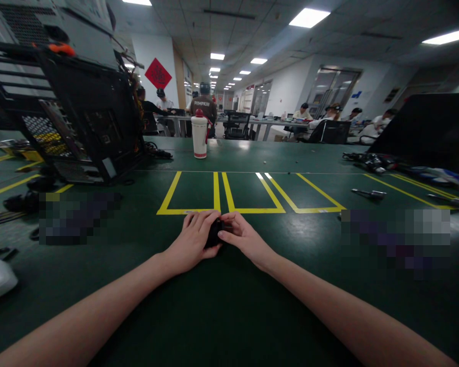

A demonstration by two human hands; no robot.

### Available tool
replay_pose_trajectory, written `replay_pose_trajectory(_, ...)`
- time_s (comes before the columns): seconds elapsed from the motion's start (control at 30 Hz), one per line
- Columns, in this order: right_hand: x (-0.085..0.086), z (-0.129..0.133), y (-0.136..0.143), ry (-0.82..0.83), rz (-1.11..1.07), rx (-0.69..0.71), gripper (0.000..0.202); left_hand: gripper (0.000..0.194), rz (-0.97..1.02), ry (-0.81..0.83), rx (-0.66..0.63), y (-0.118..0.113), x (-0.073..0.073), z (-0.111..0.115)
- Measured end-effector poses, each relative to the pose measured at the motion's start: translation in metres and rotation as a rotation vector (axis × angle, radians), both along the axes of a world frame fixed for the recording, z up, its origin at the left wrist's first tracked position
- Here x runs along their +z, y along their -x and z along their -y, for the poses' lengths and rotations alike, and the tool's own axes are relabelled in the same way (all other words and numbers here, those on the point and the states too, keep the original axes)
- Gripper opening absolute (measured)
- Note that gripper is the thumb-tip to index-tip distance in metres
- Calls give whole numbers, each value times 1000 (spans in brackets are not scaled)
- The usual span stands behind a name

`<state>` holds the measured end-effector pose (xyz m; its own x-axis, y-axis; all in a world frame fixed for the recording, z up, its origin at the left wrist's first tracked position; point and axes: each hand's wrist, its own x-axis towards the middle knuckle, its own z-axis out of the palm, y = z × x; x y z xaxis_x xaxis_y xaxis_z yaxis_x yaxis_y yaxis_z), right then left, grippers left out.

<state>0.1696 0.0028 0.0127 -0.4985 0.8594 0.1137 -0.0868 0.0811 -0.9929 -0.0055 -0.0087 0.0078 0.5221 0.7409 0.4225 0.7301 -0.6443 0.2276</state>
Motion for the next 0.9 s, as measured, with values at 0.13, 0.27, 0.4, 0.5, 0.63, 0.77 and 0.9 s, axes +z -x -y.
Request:
replay_pose_trajectory(0.13,0,-1,-1,31,29,23,33,64,7,-2,5,0,-1,-1)
replay_pose_trajectory(0.27,-2,-3,0,29,-40,48,35,64,4,-1,9,0,-2,-1)
replay_pose_trajectory(0.4,-3,-3,0,44,-31,31,34,64,8,-3,4,1,-2,-1)
replay_pose_trajectory(0.5,-2,-3,-1,46,-5,43,32,64,14,-11,0,1,-3,-2)
replay_pose_trajectory(0.63,-4,-2,-1,-3,83,23,41,64,12,9,4,1,0,0)
replay_pose_trajectory(0.77,-8,-3,1,-118,188,-68,48,63,-12,55,2,1,8,4)
replay_pose_trajectory(0.9,-8,-1,2,-183,266,-120,45,62,-12,64,4,1,11,6)
